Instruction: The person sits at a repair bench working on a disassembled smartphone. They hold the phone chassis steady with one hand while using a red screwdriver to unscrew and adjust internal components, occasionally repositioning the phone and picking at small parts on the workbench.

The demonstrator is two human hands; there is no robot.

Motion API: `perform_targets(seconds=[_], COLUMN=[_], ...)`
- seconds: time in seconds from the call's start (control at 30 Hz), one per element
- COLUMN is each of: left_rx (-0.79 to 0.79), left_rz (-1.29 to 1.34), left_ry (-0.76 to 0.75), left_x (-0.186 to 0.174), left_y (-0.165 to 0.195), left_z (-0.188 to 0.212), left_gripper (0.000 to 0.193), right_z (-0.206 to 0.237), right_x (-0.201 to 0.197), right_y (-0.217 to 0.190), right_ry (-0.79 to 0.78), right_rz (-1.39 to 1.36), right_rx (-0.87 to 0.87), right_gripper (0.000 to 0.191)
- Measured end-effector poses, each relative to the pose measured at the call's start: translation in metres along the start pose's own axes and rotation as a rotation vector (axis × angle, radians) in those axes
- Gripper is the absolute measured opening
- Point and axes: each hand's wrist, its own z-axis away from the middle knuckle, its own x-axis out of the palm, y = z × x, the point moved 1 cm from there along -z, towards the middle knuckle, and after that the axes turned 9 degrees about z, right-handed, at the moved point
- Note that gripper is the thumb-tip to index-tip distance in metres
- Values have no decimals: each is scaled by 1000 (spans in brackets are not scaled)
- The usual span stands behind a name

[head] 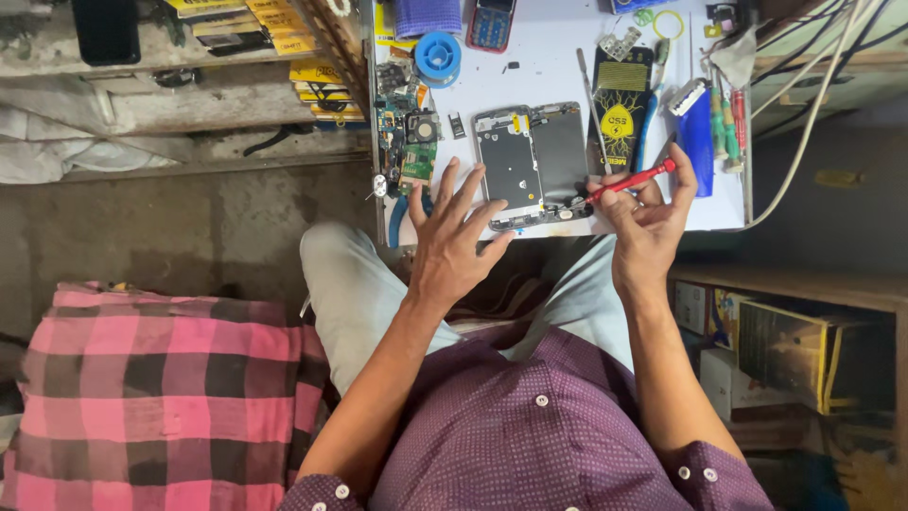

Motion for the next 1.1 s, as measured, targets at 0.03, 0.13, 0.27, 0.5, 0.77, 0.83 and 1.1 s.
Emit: perform_targets(seconds=[0.03, 0.13, 0.27, 0.5, 0.77, 0.83, 1.1], left_rx=[0, 7, 4, -4, -19, -26, -24], left_rz=[3, 21, 39, 48, 42, 42, 64], left_ry=[-1, 4, 9, -14, -39, -42, -9], left_x=[3, -120, -132, -165, -182, -182, -209], left_y=[1, 122, 126, 26, -22, -32, -44], left_z=[-3, -72, -131, -206, -265, -285, -306], left_gripper=[39, 39, 42, 47, 49, 49, 52], right_z=[-2, -13, -64, -149, -215, -237, -241], right_x=[-4, 18, 24, 107, 147, 153, 181], right_y=[0, -186, -215, -180, -170, -170, -173], right_ry=[1, 1, 19, 15, 1, 1, -11], right_rz=[6, 26, 62, 70, 72, 63, 44], right_rx=[6, 7, 41, 49, 45, 50, 91], right_gripper=[80, 80, 81, 80, 79, 79, 69])
